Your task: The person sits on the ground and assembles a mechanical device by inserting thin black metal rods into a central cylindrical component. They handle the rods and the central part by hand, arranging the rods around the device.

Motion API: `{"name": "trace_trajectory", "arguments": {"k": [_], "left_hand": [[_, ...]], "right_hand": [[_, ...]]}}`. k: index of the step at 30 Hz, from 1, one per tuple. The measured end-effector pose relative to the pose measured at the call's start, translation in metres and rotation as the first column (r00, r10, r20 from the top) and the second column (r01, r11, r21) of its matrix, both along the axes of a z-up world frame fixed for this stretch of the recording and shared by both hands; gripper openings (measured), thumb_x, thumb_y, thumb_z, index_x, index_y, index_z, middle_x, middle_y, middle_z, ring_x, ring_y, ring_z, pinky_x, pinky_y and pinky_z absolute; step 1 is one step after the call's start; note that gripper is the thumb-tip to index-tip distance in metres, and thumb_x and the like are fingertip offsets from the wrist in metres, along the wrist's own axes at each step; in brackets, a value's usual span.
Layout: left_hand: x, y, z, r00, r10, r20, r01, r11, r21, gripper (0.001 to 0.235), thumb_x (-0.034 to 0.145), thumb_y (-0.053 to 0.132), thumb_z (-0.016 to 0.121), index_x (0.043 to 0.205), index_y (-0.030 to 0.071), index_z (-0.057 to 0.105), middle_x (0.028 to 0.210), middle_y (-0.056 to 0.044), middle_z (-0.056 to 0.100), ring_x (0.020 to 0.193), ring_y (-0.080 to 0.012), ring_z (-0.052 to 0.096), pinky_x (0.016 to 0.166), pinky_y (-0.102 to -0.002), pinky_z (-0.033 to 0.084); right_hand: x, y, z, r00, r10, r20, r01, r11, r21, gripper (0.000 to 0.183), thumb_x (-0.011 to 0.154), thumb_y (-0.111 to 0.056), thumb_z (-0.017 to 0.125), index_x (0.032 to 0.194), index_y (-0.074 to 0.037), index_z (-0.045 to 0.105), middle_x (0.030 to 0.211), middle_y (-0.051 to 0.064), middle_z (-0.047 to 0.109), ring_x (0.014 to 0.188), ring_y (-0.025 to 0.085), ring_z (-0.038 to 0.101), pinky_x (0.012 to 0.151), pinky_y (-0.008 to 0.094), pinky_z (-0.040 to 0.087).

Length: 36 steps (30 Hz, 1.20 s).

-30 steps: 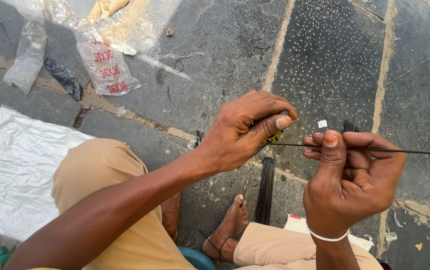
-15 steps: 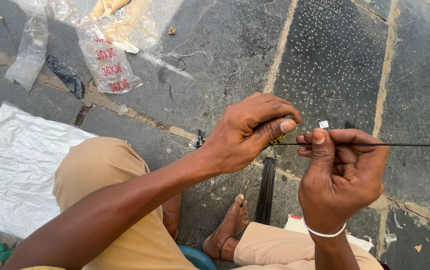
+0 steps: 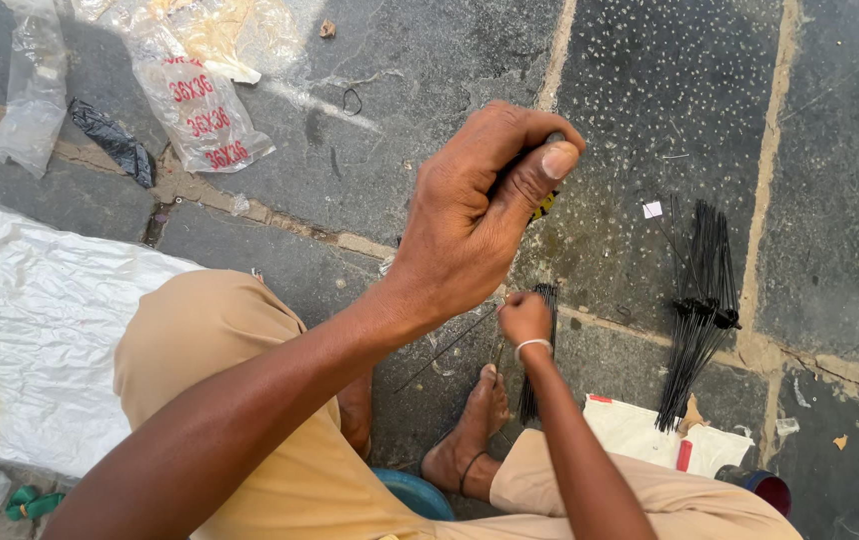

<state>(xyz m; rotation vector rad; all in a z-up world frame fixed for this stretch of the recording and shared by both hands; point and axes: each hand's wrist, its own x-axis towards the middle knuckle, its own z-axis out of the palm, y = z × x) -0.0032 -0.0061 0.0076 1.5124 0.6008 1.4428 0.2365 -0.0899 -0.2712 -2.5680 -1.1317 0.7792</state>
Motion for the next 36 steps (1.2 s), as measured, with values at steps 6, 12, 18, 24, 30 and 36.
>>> {"name": "trace_trajectory", "arguments": {"k": [6,12,18,24,30,36], "left_hand": [[-0.006,0.002,0.006,0.994,0.106,0.015,-0.107,0.992,0.073,0.024,0.118,0.031,0.056,0.116,0.01,0.067,0.097,0.002,0.063,0.085,-0.0074,0.058,0.075,-0.024,0.052],[-0.007,0.009,0.01,0.994,0.113,-0.01,-0.113,0.994,0.013,0.022,0.117,0.029,0.057,0.115,0.01,0.068,0.097,0.001,0.065,0.086,-0.0079,0.06,0.075,-0.024,0.053],[-0.008,0.013,0.013,0.997,0.083,0.0,-0.083,0.995,-0.047,0.024,0.115,0.03,0.056,0.118,0.009,0.066,0.097,0.0,0.062,0.08,-0.0072,0.058,0.068,-0.024,0.049],[-0.004,0.015,0.013,0.993,0.106,-0.055,-0.108,0.994,-0.022,0.022,0.117,0.027,0.056,0.116,0.008,0.065,0.096,0.0,0.062,0.078,-0.0068,0.057,0.068,-0.023,0.049],[0.008,0.015,0.003,0.994,0.107,-0.031,-0.106,0.994,0.035,0.016,0.117,0.025,0.061,0.118,0.01,0.065,0.097,0.0,0.062,0.077,-0.0041,0.058,0.065,-0.02,0.051],[0.007,0.018,-0.002,0.984,0.149,-0.1,-0.14,0.986,0.088,0.015,0.109,0.022,0.069,0.115,0.009,0.069,0.093,-0.001,0.065,0.076,-0.0058,0.06,0.063,-0.021,0.051]], "right_hand": [[-0.076,-0.045,-0.127,0.952,-0.306,-0.002,0.304,0.947,-0.099,0.054,0.087,-0.038,0.077,0.124,-0.003,0.062,0.116,0.028,0.07,0.109,0.045,0.067,0.091,0.053,0.054],[-0.078,-0.026,-0.123,0.973,-0.228,0.035,0.229,0.973,-0.035,0.051,0.087,-0.043,0.076,0.123,-0.008,0.067,0.114,0.021,0.074,0.106,0.039,0.071,0.087,0.052,0.056],[0.058,-0.024,-0.098,0.908,-0.246,0.34,0.109,0.92,0.375,0.019,0.089,-0.011,0.062,0.105,0.0,0.06,0.107,0.022,0.063,0.092,0.04,0.066,0.081,0.053,0.052],[0.132,-0.065,-0.094,0.932,-0.314,0.179,0.319,0.948,0.0,0.028,0.082,-0.02,0.077,0.101,-0.002,0.068,0.104,0.024,0.073,0.1,0.041,0.07,0.091,0.047,0.054],[0.105,-0.075,-0.115,0.944,-0.225,0.243,0.243,0.969,-0.049,0.021,0.084,-0.015,0.071,0.103,-0.006,0.068,0.104,0.022,0.074,0.103,0.042,0.07,0.093,0.049,0.054],[0.105,-0.074,-0.102,0.936,-0.196,0.293,0.228,0.97,-0.079,0.031,0.08,-0.011,0.07,0.109,-0.005,0.06,0.111,0.022,0.071,0.105,0.043,0.068,0.092,0.052,0.053]]}}
